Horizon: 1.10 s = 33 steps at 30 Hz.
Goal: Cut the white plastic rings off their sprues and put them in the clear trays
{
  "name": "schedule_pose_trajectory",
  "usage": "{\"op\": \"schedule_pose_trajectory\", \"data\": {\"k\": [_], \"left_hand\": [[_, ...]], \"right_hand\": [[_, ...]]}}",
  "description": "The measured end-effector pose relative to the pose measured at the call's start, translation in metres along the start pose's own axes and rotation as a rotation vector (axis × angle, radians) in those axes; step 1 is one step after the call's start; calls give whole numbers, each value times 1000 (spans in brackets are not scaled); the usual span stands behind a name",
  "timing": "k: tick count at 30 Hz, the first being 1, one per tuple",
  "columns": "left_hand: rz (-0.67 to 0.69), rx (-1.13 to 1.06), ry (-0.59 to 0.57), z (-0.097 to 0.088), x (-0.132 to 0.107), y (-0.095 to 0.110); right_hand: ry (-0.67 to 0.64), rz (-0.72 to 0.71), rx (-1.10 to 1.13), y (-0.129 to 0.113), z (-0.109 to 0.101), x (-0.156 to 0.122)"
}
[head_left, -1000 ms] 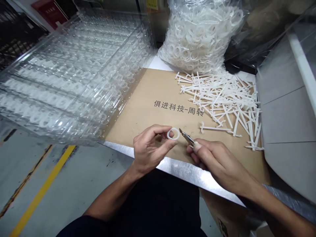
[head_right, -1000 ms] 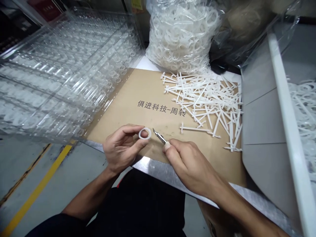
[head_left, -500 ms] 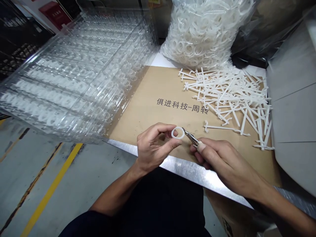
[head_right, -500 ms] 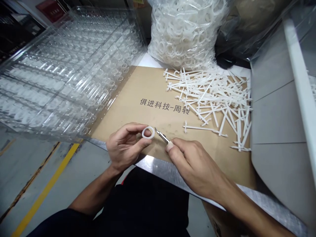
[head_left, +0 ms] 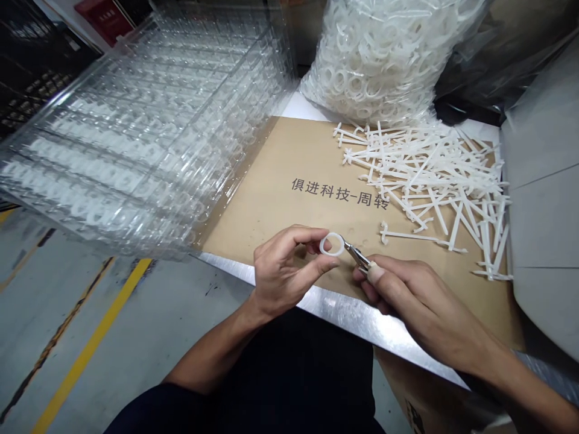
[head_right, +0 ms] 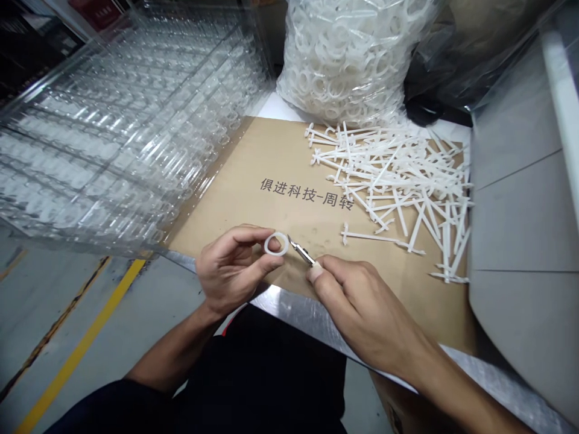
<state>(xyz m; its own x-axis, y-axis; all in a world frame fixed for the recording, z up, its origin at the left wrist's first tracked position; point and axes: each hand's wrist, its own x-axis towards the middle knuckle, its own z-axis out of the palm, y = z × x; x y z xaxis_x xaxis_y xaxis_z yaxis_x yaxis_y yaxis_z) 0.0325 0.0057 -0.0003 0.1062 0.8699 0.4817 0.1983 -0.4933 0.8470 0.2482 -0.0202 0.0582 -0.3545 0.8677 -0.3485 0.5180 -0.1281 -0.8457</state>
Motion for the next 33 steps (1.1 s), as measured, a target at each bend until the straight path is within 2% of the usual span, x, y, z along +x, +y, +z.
{"op": "schedule_pose_trajectory", "data": {"k": [13,33], "left_hand": [[75,38,27,0,3,2],[4,-24,21,0,-2,-1]], "right_hand": [[-6,-14,10,0,0,-3],[-8,5,-10,2,0,-3]]}}
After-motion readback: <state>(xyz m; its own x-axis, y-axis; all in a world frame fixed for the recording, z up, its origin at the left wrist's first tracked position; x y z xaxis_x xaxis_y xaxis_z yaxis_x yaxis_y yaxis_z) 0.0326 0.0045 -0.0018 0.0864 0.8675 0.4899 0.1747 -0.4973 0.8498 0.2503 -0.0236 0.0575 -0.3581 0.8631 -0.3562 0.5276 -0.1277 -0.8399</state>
